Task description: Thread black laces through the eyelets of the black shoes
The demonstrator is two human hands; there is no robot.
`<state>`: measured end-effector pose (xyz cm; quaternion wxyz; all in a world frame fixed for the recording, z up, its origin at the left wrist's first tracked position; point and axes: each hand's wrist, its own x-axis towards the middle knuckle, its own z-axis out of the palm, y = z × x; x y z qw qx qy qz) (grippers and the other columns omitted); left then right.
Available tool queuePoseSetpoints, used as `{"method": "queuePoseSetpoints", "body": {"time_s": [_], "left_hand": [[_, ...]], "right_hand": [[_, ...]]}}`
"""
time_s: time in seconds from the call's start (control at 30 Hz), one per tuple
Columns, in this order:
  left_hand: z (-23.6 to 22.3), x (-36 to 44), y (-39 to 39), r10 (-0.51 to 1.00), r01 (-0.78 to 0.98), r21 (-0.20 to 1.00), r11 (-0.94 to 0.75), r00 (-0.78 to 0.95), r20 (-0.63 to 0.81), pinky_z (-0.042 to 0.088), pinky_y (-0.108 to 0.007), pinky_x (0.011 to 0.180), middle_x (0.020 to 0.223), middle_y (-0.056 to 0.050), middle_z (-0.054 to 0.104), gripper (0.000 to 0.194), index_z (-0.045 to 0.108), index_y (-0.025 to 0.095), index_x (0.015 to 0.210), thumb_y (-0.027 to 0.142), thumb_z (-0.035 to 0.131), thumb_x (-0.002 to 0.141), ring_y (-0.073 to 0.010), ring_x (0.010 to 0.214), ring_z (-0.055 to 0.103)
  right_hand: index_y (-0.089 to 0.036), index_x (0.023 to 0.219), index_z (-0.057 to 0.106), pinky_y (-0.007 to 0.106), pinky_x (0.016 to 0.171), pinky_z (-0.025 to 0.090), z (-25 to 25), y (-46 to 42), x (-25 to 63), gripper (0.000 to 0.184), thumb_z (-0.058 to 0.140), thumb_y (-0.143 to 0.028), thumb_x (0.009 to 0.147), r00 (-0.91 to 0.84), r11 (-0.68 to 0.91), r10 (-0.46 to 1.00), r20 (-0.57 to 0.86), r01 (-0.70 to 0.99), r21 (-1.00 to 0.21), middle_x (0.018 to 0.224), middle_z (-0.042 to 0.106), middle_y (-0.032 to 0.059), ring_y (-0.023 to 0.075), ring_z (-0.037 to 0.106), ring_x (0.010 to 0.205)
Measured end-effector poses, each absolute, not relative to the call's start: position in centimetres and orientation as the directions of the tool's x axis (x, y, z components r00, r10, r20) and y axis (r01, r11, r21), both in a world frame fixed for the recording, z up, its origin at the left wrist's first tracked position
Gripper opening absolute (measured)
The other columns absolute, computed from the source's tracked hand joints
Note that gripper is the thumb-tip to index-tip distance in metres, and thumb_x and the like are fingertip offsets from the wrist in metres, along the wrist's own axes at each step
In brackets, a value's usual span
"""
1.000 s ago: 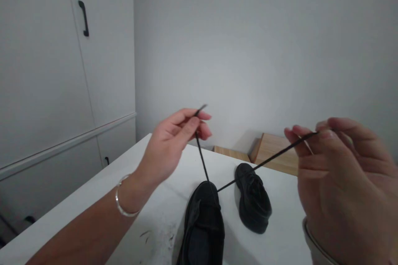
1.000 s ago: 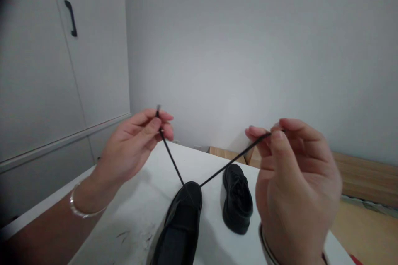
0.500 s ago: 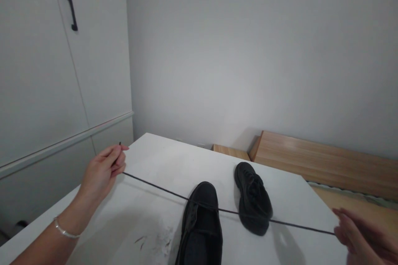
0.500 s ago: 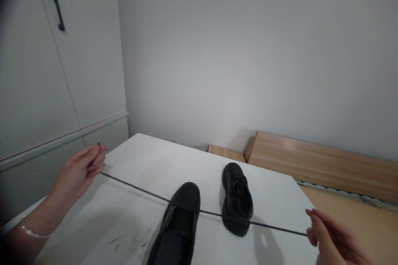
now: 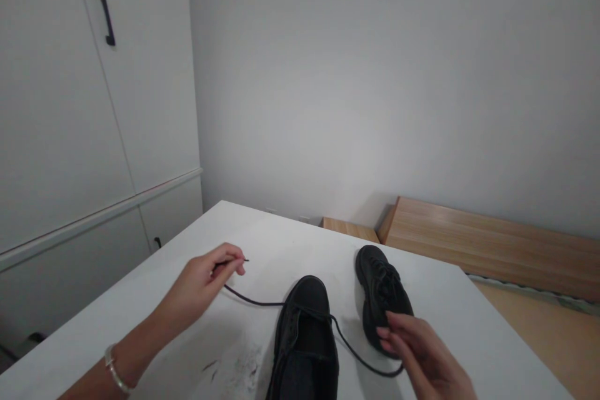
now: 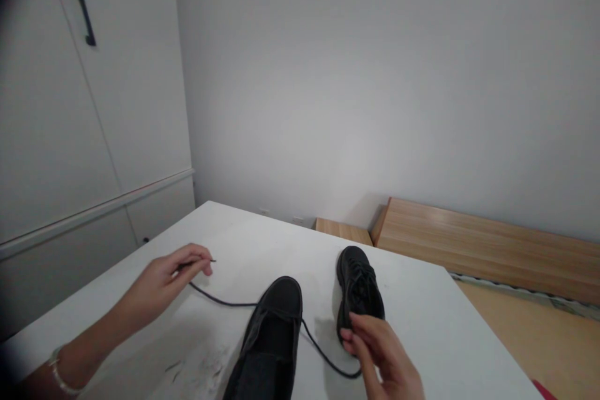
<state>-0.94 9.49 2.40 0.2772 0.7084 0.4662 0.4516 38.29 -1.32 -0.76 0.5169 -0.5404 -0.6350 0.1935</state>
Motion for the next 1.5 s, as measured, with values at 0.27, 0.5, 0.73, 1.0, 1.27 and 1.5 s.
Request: {"method": "queuePoseSetpoints", "body": {"time_s": [0.27, 0.5, 0.73, 1.0, 1.27, 1.5], "left_hand": [[0.1, 5.9, 6.1, 0.821, 0.514, 0.66, -0.548, 0.479, 0.309, 0.046, -0.027, 0.072, 0.082, -0.002, 0.068, 0.016, 0.067, 0.022, 0.088, 0.019, 0.053, 0.093, -0.0191, 0.079, 0.062], [-0.8, 6.3, 6.1, 0.81, 0.564, 0.599, -0.569, 0.51, 0.289, 0.046, -0.029, 0.073, 0.085, -0.003, 0.067, 0.015, 0.065, 0.02, 0.09, 0.014, 0.052, 0.095, -0.0204, 0.082, 0.062], [-1.0, 6.2, 6.3, 0.788, 0.536, 0.595, -0.599, 0.525, 0.321, 0.047, -0.029, 0.077, 0.086, -0.003, 0.068, 0.014, 0.069, 0.019, 0.088, 0.008, 0.062, 0.092, -0.02, 0.085, 0.062], [-0.6, 6.9, 6.7, 0.802, 0.545, 0.605, -0.58, 0.512, 0.307, 0.051, -0.028, 0.076, 0.086, -0.004, 0.073, 0.016, 0.076, 0.019, 0.084, 0.01, 0.065, 0.09, -0.0195, 0.084, 0.067], [2.6, 7.7, 4.9, 0.802, 0.634, 0.51, -0.581, 0.551, 0.229, 0.053, -0.031, 0.077, 0.088, -0.004, 0.074, 0.019, 0.071, 0.02, 0.108, 0.026, 0.066, 0.09, -0.0217, 0.082, 0.069], [4.3, 10.6, 5.7, 0.73, 0.704, 0.219, -0.676, 0.68, 0.064, 0.058, -0.043, 0.069, 0.077, -0.017, 0.075, 0.011, 0.073, 0.011, 0.077, 0.009, 0.063, 0.077, -0.0347, 0.074, 0.073]], "right_hand": [[-0.022, 0.093, 0.072, 0.025, 0.069, 0.062, -1.5, 0.7, 33.3, 0.016, 0.058, -0.026, 0.098, -0.16, 0.498, 0.828, 0.538, 0.651, -0.573, 0.085, 0.075, 0.0061, 0.0206, 0.075, 0.076], [-0.023, 0.09, 0.069, 0.025, 0.066, 0.058, -2.0, 0.9, 32.0, 0.023, 0.051, -0.031, 0.101, -0.135, 0.492, 0.829, 0.543, 0.637, -0.593, 0.079, 0.071, 0.0031, 0.0182, 0.069, 0.069], [-0.025, 0.09, 0.071, 0.033, 0.073, 0.057, -2.1, 1.2, 31.5, 0.019, 0.054, -0.023, 0.098, -0.144, 0.5, 0.813, 0.564, 0.669, -0.55, 0.082, 0.072, 0.005, 0.023, 0.069, 0.079], [-0.023, 0.099, 0.073, 0.026, 0.07, 0.06, -2.2, 0.9, 31.2, 0.022, 0.052, -0.032, 0.1, -0.098, 0.458, 0.854, 0.511, 0.608, -0.649, 0.088, 0.078, 0.0055, 0.02, 0.074, 0.074], [-0.018, 0.113, 0.068, 0.03, 0.074, 0.062, 1.7, 0.5, 30.1, 0.024, 0.054, -0.019, 0.094, -0.319, 0.435, 0.895, 0.313, 0.782, -0.447, 0.093, 0.076, 0.0088, 0.0226, 0.077, 0.081], [-0.016, 0.084, 0.073, 0.03, 0.052, 0.054, 2.6, 1.6, 26.9, 0.044, 0.045, 0.015, 0.07, -0.333, 0.33, 0.921, 0.203, 0.943, 0.047, 0.084, 0.075, 0.013, 0.0278, 0.077, 0.065]]}}
